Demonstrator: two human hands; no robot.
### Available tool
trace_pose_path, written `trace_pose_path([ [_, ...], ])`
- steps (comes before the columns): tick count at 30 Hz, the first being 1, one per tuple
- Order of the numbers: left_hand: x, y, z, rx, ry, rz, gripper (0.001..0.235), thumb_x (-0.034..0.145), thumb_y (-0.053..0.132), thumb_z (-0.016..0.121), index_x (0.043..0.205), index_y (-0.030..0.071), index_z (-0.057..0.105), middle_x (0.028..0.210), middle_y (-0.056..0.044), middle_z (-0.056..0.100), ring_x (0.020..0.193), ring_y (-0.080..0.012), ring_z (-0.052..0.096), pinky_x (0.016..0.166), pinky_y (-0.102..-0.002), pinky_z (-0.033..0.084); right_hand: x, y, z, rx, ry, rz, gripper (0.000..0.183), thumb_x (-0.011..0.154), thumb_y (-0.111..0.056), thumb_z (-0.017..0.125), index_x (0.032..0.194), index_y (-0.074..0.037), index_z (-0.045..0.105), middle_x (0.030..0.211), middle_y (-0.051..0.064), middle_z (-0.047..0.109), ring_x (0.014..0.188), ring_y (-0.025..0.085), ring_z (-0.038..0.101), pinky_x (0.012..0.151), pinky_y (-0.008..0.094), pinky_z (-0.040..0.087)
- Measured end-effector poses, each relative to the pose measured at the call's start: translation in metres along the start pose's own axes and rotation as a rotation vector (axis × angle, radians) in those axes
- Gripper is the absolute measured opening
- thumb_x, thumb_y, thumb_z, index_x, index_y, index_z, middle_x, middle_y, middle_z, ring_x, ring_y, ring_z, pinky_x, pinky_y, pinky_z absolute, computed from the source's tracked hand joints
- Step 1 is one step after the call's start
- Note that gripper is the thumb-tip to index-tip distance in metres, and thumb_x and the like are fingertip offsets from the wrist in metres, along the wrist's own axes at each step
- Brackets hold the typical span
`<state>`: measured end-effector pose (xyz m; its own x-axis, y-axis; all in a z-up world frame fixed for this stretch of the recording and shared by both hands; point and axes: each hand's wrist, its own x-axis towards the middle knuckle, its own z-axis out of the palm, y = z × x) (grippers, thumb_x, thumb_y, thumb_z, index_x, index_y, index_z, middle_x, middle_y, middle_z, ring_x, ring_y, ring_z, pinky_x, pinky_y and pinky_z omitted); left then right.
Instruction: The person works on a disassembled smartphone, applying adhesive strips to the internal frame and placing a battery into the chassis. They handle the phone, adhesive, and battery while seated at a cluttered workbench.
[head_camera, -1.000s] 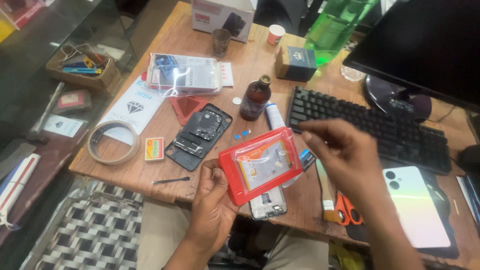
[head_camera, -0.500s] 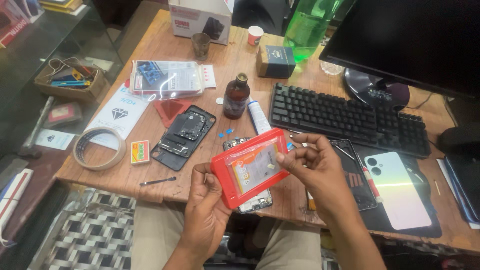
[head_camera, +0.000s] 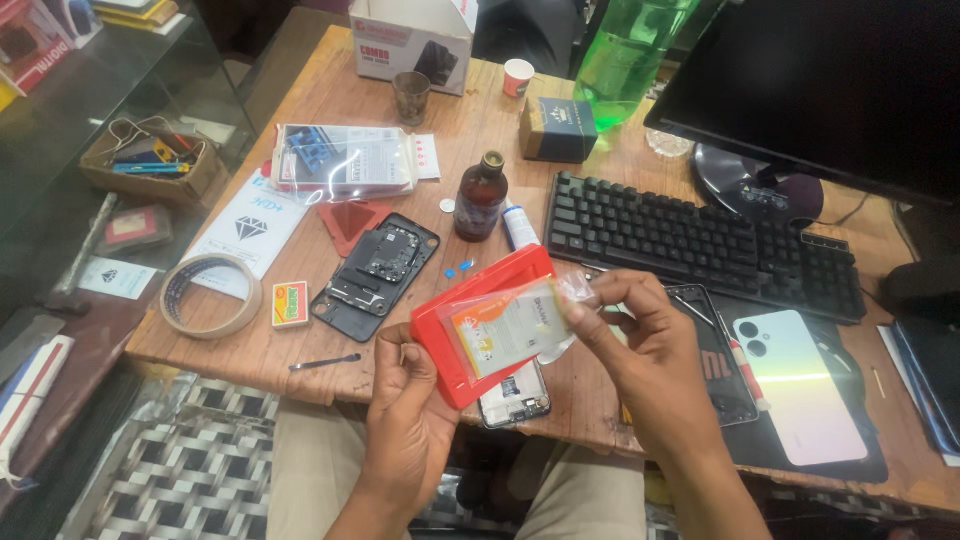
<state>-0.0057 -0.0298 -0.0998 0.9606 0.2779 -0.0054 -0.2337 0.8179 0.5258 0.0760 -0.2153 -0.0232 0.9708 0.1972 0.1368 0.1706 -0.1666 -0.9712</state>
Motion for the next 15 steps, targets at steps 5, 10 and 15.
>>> trace_pose_path([
  [5, -0.001, 0.009, 0.01, -0.018, 0.033, -0.008, 0.026, 0.102, 0.023, 0.049, 0.124, 0.009, 0.044, 0.135, -0.012, 0.058, 0.126, -0.023, 0.059, 0.107, -0.048, 0.049, 0.0, -0.005, 0.005, 0.266, 0.054, 0.092, 0.015, 0.094, -0.016, 0.067, 0.1, -0.003, 0.063, 0.094, 0.004, 0.071, 0.085, 0.007, 0.065, 0.079, 0.022, 0.053],
  [10, 0.008, 0.029, 0.019, -0.005, 0.101, 0.012, 0.027, 0.101, 0.02, 0.049, 0.125, 0.009, 0.043, 0.134, -0.013, 0.059, 0.125, -0.0257, 0.061, 0.105, -0.049, 0.05, 0.002, -0.003, -0.003, 0.38, 0.184, -0.009, 0.017, 0.1, -0.012, 0.069, 0.108, 0.001, 0.061, 0.098, 0.007, 0.066, 0.086, 0.011, 0.062, 0.077, 0.027, 0.053],
  [15, 0.07, 0.079, -0.001, 0.161, 0.235, 0.148, 0.019, 0.101, 0.004, 0.04, 0.12, 0.003, 0.042, 0.128, -0.015, 0.059, 0.119, -0.0267, 0.064, 0.103, -0.049, 0.051, -0.002, -0.002, -0.023, 0.4, 0.24, -0.06, 0.017, 0.1, -0.011, 0.068, 0.107, 0.0, 0.058, 0.1, 0.008, 0.068, 0.09, 0.013, 0.067, 0.082, 0.029, 0.057],
])
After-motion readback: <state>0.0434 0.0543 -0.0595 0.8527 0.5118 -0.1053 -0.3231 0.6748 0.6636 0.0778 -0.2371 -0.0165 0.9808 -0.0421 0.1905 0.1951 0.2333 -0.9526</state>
